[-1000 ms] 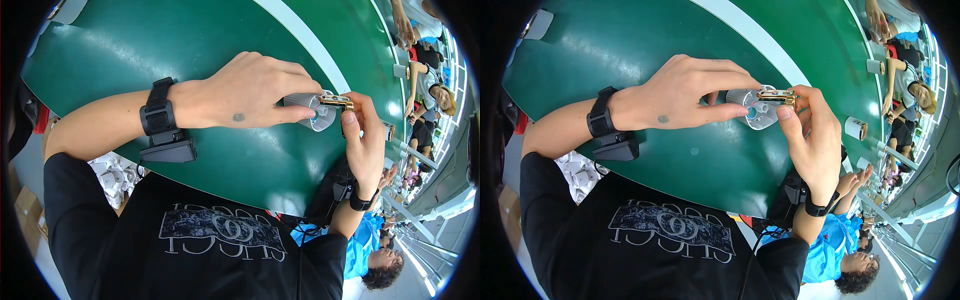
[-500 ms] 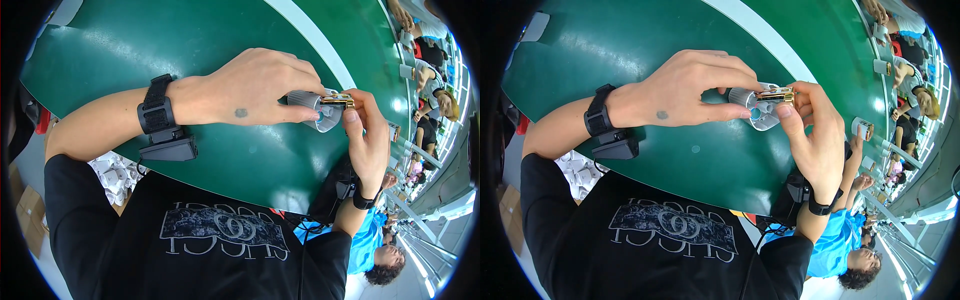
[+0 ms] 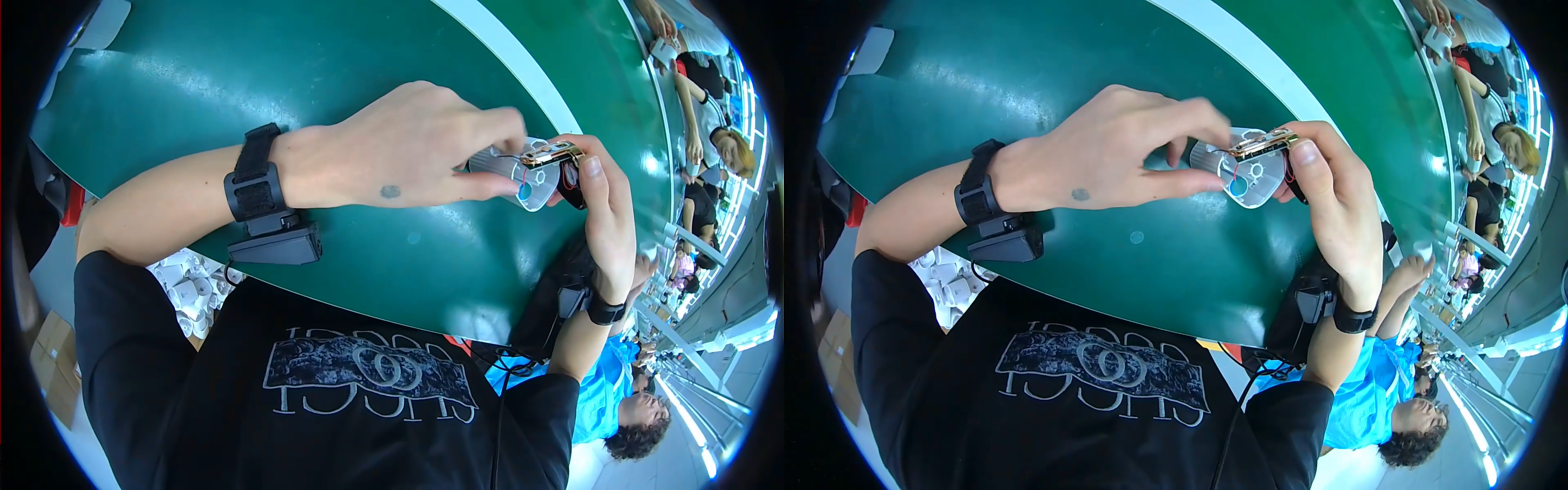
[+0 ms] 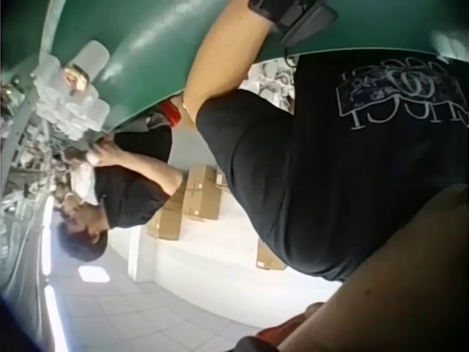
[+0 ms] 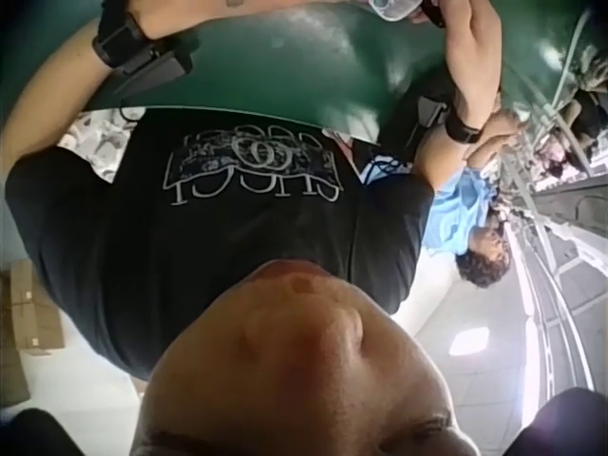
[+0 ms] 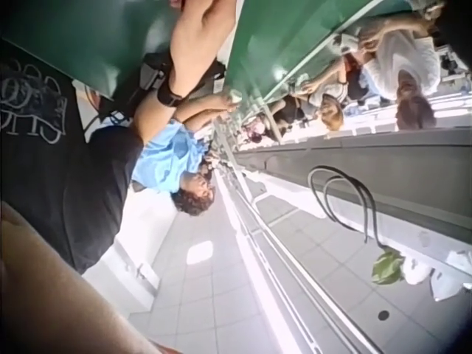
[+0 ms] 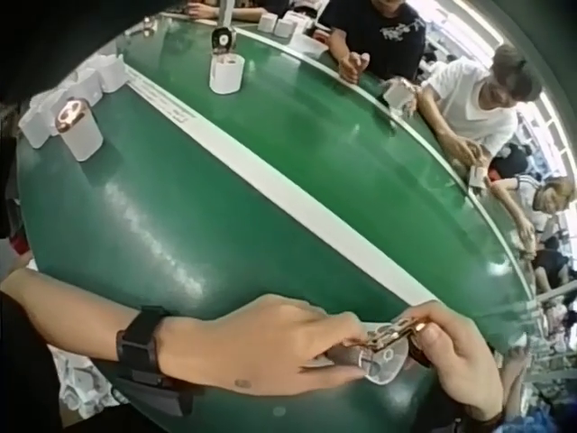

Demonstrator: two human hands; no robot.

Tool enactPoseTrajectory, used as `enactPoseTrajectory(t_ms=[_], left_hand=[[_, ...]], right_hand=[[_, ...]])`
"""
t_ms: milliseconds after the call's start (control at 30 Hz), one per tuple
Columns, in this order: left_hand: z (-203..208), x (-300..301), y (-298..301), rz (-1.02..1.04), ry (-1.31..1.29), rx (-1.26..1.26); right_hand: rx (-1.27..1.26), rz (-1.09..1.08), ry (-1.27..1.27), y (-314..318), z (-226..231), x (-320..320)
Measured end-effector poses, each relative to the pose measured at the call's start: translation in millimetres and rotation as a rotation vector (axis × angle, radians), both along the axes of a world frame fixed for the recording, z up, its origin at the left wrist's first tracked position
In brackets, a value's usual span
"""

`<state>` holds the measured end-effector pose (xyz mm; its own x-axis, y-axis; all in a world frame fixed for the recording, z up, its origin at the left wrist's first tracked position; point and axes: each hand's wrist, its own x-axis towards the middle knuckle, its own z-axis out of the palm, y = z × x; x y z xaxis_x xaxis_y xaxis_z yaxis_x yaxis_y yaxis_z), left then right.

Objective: The person picks up a white plastic housing and a gold-colored electronic component from the conveyor belt, fits the component into the housing by hand, and places the assembled unit back onto the belt.

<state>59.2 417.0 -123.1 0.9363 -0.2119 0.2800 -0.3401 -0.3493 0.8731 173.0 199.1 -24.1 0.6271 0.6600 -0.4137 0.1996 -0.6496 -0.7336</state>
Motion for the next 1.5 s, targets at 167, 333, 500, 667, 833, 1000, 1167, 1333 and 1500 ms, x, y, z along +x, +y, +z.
enactPoseTrajectory(t_ms=[167,333,500,667,833,1000,1167,1333,1500], left_hand=[[2,-2,3,0.029,-0.083,-0.032],[0,-1,7,0.053,-0.146,-0.078],[-2,-1,11,0.039,-0.234,0.058],[-3,-1,15,-0.008,-0.274,0.233],[-5,6,14,-0.054,-0.252,0.310],[-8,8,5,-0.046,-0.275,0.337],[-4,-2,11,-0.028,-0.191,0.205],[-3,8,3,0.096,-0.076,-0.035],[-2,15,-10,-0.054,0.029,0.003]], right_hand=[[0.027,-0.003,-0.004,-3,-1,2],[0.033,-0.002,-0.010,-5,1,1],[0.028,0.022,-0.013,-6,-1,2],[0.017,0.017,-0.022,-5,1,0],[-0.040,0.061,-0.112,0,3,-5],[-0.007,0.012,-0.070,-2,0,-4],[-0.036,0.040,-0.084,-3,4,-7],[-0.041,0.042,-0.167,0,1,-10],[-0.023,0.066,-0.341,-7,0,-19]])
